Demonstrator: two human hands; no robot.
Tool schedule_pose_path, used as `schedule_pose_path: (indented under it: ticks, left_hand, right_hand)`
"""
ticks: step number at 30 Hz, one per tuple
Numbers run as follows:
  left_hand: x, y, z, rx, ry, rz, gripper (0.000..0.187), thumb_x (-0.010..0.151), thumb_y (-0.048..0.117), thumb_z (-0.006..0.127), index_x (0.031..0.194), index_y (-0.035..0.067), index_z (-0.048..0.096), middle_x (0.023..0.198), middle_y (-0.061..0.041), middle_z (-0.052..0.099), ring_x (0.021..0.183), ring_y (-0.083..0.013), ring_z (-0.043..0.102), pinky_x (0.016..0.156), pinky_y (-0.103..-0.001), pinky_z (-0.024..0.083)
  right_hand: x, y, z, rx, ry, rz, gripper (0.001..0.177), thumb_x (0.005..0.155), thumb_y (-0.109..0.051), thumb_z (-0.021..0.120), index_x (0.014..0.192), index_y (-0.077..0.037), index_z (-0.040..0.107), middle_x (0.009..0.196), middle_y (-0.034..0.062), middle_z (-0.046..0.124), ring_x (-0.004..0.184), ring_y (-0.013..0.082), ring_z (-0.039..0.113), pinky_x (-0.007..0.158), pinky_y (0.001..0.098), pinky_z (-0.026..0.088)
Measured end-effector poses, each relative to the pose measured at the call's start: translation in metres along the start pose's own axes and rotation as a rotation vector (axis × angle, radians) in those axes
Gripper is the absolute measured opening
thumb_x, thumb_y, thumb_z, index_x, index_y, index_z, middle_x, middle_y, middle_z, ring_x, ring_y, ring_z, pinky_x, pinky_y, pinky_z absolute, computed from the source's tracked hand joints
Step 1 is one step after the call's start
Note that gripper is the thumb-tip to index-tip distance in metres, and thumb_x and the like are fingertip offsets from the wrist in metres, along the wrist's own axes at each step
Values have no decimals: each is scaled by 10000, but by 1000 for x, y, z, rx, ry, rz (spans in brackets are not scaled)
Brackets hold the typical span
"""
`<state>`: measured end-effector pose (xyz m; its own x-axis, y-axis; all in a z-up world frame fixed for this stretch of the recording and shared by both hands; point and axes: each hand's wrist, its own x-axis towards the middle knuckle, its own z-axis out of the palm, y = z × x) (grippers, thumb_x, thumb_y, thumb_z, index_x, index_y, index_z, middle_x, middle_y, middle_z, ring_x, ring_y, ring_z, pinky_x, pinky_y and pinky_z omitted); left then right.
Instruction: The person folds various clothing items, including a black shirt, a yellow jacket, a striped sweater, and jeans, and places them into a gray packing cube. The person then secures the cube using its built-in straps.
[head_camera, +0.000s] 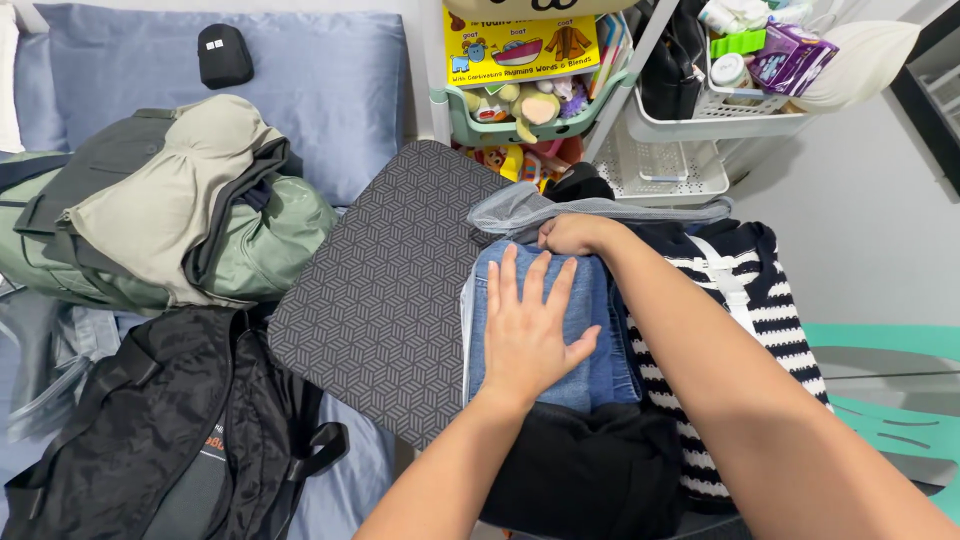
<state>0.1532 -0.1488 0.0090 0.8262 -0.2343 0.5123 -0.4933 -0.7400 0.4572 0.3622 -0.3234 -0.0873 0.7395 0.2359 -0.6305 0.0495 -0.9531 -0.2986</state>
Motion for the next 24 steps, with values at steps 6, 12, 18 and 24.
schedule_pose_path:
  ticks: [6,12,18,24]
  left_hand:
    - [-1,-4,-4,-12,51,-3,798,720,473,829,1393,113,599,1407,-179,519,1431,-486,354,1205,-666,236]
    - [-1,-7,-7,-23,54,-23,811,708,481,820,1398,126,586,1407,-161,519,1421,-474,364,1177,-720,219]
    - [-4,-5,-10,5,35,-19,827,717,497,814,1419,133,569,1419,-156,517,1440,-472,351,1164,-742,213]
    - [-8,-1,-11,-9,40,-1,834,710,494,822,1418,133,569,1403,-147,523,1442,-466,351,1169,-746,222]
  right_hand:
    - [18,18,-3,-24,5,-122,373,931,-272,589,1253,-186,756,1268,74,738,1140,238,677,1020,350,484]
    - [28,7,-10,-6,-209,-91,384,903,-287,665,1261,-170,738,1294,64,727,1160,205,661,1012,339,481]
    - [6,11,-2,258,-21,72,348,887,-295,760,1127,-45,787,1096,141,789,982,249,702,884,387,551]
    - [-32,6,-12,772,-89,53,306,796,-200,774,1034,-8,788,990,82,792,887,188,728,797,358,576]
